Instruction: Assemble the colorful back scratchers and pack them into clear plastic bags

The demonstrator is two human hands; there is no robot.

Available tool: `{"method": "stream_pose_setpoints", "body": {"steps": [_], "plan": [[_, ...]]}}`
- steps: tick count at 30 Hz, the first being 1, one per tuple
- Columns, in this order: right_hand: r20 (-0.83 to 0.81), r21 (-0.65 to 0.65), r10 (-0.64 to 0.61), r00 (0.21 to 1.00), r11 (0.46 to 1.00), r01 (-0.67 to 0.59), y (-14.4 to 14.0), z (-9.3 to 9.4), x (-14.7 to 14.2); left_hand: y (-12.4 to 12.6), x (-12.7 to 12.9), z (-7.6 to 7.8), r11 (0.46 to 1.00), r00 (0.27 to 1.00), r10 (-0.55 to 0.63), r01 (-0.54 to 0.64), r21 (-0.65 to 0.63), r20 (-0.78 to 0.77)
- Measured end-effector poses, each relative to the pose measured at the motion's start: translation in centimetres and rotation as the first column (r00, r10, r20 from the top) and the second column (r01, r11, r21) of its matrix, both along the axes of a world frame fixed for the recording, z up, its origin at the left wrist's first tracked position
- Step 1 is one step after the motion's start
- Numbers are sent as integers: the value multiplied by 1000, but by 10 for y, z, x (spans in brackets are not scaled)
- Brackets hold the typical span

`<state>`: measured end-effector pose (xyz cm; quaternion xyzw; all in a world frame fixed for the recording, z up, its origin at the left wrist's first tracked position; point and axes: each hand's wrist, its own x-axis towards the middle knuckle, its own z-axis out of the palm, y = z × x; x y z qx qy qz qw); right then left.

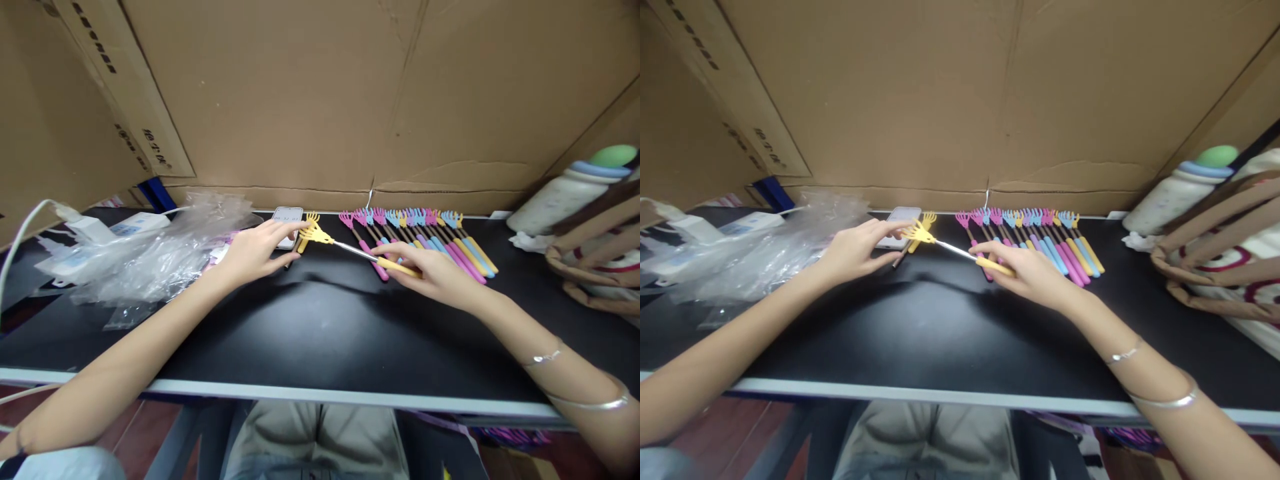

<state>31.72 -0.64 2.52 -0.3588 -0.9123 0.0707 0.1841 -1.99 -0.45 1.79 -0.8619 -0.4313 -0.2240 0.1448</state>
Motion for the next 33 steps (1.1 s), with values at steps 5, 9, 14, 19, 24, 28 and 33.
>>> {"method": "stream_pose_setpoints", "body": {"steps": [5,9,14,19,24,28,33], "plan": [[30,27,2,1000,1000,-2,5,0,1,3,-2,-3,999,997,-9,12,45,-70],[42,90,-80,996,993,76,11,-1,1,7,-3,-7,998,990,-48,51,19,-131],[87,130,-174,981,978,162,17,-1,-5,10,-2,-17,994,984,-91,82,-68,-155],[182,192,-287,941,948,252,17,-2,-25,11,0,-22,980,982,-126,101,-171,-141],[330,220,-356,874,930,295,17,0,-51,10,2,-20,977,980,-136,109,-183,-144],[440,273,-445,780,894,356,15,1,-69,9,3,-19,978,979,-129,99,-182,-159],[503,291,-435,747,899,327,15,-3,-84,9,3,-20,979,977,-127,96,-179,-171]]}}
